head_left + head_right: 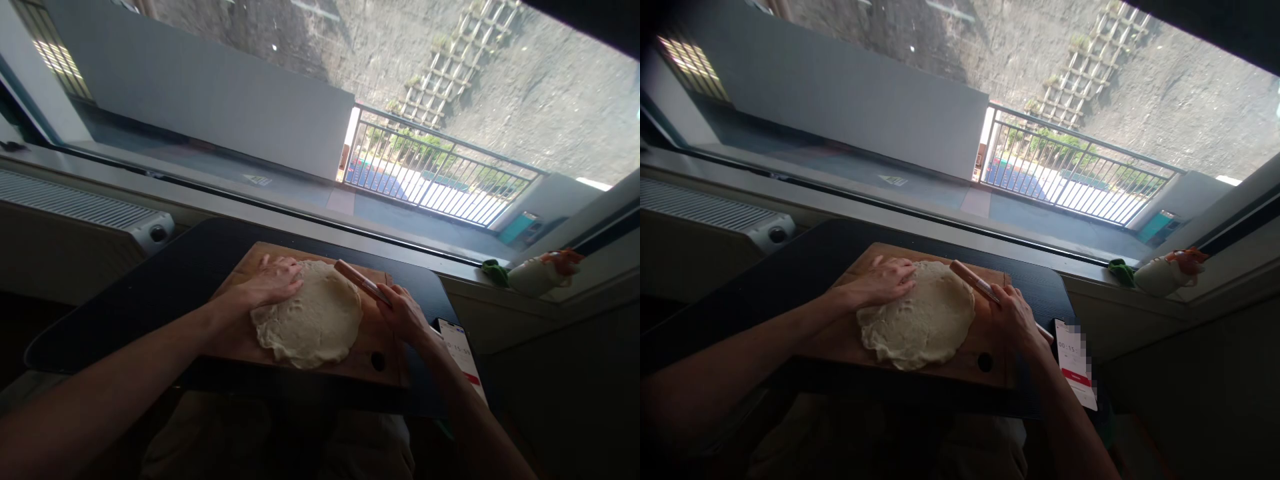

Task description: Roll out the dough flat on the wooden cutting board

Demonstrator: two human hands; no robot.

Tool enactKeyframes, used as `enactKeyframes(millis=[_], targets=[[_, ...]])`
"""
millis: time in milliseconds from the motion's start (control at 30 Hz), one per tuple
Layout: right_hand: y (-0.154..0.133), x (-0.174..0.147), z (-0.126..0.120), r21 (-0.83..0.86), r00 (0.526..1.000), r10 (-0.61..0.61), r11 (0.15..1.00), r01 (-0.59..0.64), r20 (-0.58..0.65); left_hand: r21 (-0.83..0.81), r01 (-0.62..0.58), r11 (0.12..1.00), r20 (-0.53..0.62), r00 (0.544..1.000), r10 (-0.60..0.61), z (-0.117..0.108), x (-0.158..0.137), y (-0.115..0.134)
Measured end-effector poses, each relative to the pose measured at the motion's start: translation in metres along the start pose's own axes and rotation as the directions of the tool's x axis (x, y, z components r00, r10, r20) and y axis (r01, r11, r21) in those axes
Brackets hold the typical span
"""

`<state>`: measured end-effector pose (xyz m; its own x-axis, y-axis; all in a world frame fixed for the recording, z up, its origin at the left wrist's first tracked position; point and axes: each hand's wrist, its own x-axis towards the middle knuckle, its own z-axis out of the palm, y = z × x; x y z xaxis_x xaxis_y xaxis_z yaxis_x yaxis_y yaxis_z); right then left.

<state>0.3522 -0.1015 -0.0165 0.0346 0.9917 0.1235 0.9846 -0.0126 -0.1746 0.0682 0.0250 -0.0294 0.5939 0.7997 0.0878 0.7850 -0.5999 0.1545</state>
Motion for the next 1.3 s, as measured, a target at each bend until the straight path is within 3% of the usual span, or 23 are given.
enactKeyframes(millis=[100, 200, 400, 500, 600, 833, 967, 1300], targets=[[-0.005, 0.025, 0.009, 0.054, 0.998, -0.037, 0.998, 0.04, -0.052, 0.002, -0.04, 0.999, -0.05, 0.998, 0.04, 0.005, -0.003, -0.016], [-0.018, 0.048, 0.019, 0.07, 0.991, -0.135, 0.988, 0.136, -0.016, -0.006, -0.07, 0.998, -0.086, 0.994, 0.069, 0.008, -0.007, -0.018], [-0.045, 0.072, 0.036, -0.109, 0.98, -0.155, 0.984, 0.142, -0.122, -0.086, -0.105, 0.991, -0.124, 0.988, 0.094, 0.008, -0.007, -0.025], [-0.047, 0.064, 0.041, -0.06, 0.944, -0.301, 0.954, 0.295, -0.133, -0.165, -0.06, 0.984, -0.149, 0.988, 0.035, 0.008, -0.004, -0.041], [-0.042, 0.065, 0.042, 0.063, 0.9, -0.425, 0.9, 0.432, -0.097, -0.176, 0.002, 0.984, -0.248, 0.968, -0.047, 0.013, -0.004, -0.056], [-0.026, 0.122, 0.036, 0.099, 0.918, -0.393, 0.913, 0.395, -0.048, -0.097, -0.036, 0.995, -0.41, 0.912, -0.007, 0.032, -0.015, -0.058], [-0.023, 0.121, 0.032, 0.15, 0.886, -0.463, 0.877, 0.456, 0.011, -0.072, -0.048, 0.996, -0.408, 0.913, 0.014, 0.034, -0.015, -0.058], [-0.021, 0.127, 0.027, 0.155, 0.861, -0.504, 0.858, 0.49, 0.065, -0.065, -0.029, 0.997, -0.417, 0.909, -0.001, 0.037, -0.014, -0.058]])
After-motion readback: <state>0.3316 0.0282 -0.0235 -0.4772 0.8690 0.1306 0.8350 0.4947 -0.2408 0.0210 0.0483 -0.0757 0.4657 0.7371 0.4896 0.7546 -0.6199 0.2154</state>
